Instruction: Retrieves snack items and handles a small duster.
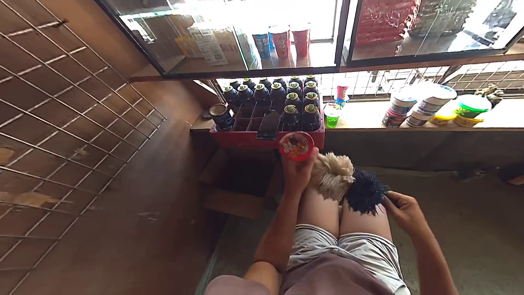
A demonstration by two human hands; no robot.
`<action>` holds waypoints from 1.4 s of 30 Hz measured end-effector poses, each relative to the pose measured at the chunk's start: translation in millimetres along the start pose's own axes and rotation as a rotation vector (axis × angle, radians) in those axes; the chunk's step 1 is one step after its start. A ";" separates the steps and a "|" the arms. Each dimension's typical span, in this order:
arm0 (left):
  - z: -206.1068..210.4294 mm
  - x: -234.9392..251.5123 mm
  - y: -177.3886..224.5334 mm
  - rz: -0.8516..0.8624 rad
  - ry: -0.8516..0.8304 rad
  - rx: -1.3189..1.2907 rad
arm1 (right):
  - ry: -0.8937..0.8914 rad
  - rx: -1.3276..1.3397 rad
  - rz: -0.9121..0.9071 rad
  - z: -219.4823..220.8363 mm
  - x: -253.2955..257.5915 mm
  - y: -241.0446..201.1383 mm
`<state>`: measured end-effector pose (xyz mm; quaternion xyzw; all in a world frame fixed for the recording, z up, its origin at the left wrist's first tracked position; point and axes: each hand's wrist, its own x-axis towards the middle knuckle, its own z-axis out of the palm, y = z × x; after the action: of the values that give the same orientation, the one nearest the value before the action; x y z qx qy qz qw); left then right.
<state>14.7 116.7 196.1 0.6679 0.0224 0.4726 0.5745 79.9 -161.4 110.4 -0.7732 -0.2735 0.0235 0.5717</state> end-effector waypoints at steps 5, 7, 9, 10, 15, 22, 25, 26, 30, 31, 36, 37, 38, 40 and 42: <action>2.6 112.7 19.8 0.103 0.035 0.109 | -0.218 -0.081 0.264 66.8 -17.5 64.7; 12.2 172.1 21.9 0.120 0.014 0.203 | -0.294 -0.217 0.266 87.3 -26.4 88.8; 23.5 226.0 16.6 0.064 -0.074 0.268 | -0.309 -0.299 0.229 93.3 -26.9 93.9; 29.6 248.9 8.9 0.053 -0.113 0.305 | -0.297 -0.287 0.221 94.4 -25.9 95.3; 45.0 299.5 -40.8 -0.097 -0.152 0.501 | -0.292 -0.274 0.268 95.0 -27.4 99.2; 50.9 298.4 -40.5 -0.130 -0.119 0.702 | -0.311 -0.328 0.283 94.7 -27.1 96.6; 48.9 299.6 -40.2 -0.136 -0.132 0.705 | -0.300 -0.320 0.262 96.0 -28.3 95.4; 49.3 300.4 -40.6 -0.136 -0.134 0.710 | -0.297 -0.317 0.258 95.9 -27.9 95.4; 54.7 301.9 -44.8 -0.152 -0.124 0.766 | -0.297 -0.316 0.267 95.5 -26.9 95.5; 56.7 301.7 -45.0 -0.162 -0.118 0.786 | -0.300 -0.318 0.269 95.1 -26.7 95.0; 60.4 300.1 -42.3 -0.211 -0.111 0.844 | -0.298 -0.332 0.259 94.1 -26.5 94.7; 61.0 299.8 -41.3 -0.221 -0.116 0.853 | -0.306 -0.335 0.265 93.8 -26.2 94.3; 61.5 299.3 -40.2 -0.228 -0.122 0.859 | -0.320 -0.336 0.280 93.3 -25.9 93.8; 61.8 299.6 -41.1 -0.237 -0.126 0.863 | -0.327 -0.342 0.287 93.4 -25.5 94.2; 62.6 300.2 -41.4 -0.241 -0.120 0.866 | -0.326 -0.342 0.285 93.5 -25.5 93.5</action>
<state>242.9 256.0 352.0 0.8655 0.2621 0.3101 0.2933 62.6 -109.8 -12.8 -0.8752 -0.2502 0.1814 0.3722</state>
